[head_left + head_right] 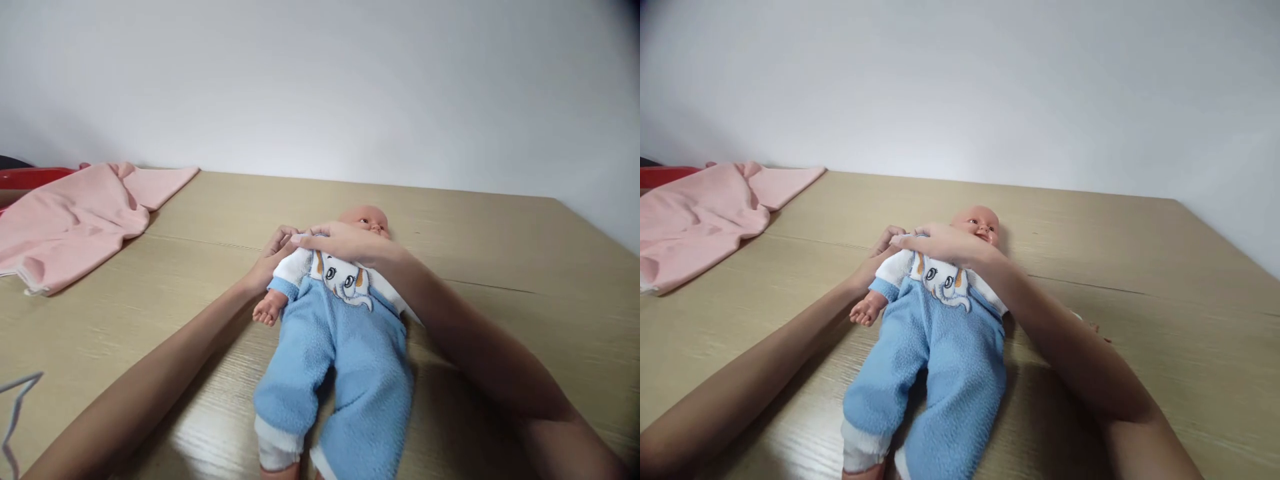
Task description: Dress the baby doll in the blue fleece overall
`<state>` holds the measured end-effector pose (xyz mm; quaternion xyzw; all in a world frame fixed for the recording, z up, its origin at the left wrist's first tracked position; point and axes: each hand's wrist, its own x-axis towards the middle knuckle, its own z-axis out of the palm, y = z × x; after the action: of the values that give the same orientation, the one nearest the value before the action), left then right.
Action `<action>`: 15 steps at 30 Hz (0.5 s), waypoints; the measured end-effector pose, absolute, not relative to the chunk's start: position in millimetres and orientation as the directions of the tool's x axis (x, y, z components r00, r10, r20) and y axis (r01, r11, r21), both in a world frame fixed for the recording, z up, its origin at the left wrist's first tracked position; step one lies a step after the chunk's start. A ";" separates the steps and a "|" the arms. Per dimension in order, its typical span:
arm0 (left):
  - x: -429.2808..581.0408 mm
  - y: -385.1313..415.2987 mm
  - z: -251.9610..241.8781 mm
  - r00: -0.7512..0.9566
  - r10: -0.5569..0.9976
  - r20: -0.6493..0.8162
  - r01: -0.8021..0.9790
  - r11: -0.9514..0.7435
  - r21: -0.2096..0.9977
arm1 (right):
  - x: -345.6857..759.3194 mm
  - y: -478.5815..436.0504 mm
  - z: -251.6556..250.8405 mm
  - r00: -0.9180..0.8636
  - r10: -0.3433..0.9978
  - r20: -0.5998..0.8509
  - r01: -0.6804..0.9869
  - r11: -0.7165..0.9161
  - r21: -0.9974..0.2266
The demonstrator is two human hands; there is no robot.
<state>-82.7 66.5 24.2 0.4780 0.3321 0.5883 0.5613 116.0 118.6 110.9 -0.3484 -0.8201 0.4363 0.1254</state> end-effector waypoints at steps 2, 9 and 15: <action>-80.1 71.9 22.5 0.086 0.980 0.180 -0.345 -0.140 0.928 | 110.8 108.3 110.9 -0.639 0.768 -0.045 0.586 0.448 -0.675; -77.7 90.5 12.5 0.157 0.982 0.102 -0.329 -0.045 0.943 | 100.0 85.1 123.1 -0.504 0.862 0.061 0.849 0.507 -0.149; -79.2 112.2 -1.0 0.272 0.962 0.007 -0.286 0.074 0.955 | 101.6 88.8 126.2 -0.484 0.874 -0.041 0.866 0.473 -0.161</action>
<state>-79.2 112.2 -1.0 0.4753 0.3559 0.4869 0.6406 101.6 88.8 126.2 -0.5073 -0.8578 0.0799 0.0234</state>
